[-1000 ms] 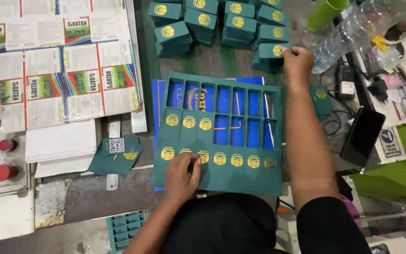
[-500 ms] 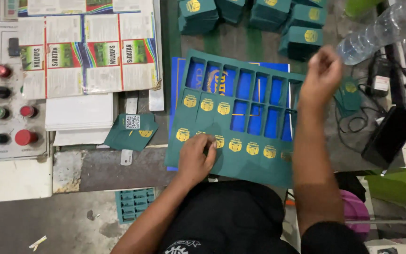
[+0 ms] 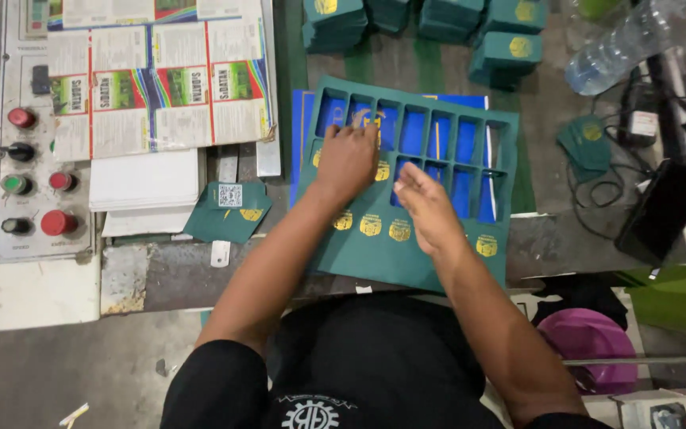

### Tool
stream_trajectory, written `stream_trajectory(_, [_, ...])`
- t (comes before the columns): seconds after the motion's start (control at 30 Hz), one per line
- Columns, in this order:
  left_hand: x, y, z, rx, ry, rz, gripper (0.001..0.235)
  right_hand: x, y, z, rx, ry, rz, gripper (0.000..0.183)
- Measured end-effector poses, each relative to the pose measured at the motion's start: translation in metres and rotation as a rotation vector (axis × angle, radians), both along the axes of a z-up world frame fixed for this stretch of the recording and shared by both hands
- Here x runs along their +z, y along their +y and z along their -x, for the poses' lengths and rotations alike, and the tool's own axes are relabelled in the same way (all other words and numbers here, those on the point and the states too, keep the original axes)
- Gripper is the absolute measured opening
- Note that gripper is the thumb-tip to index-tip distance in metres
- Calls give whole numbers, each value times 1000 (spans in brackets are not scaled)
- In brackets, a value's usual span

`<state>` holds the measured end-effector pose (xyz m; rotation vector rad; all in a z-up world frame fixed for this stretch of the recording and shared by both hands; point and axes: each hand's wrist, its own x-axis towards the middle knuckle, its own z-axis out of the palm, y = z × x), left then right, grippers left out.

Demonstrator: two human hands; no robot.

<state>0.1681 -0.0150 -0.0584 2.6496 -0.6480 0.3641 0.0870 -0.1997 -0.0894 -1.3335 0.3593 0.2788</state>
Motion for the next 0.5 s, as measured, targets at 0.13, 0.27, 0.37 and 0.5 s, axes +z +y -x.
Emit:
stream_trajectory(0.13, [-10,-7,-3,40,-84,-22,18,-6,-4,-21,57,76,64,68])
stream_trajectory(0.27, [-15,-6,-8,88,-109,50,24,-12,-10,-39,55,188,67,65])
stream_trajectory(0.37, [-9,-4,-9,91,-75,111,25,-10,-8,-49,26,250,138,58])
stream_trajectory(0.5, [-15,-5,-7,88,-76,174,26,-23,-8,-57,-23,289,192,36])
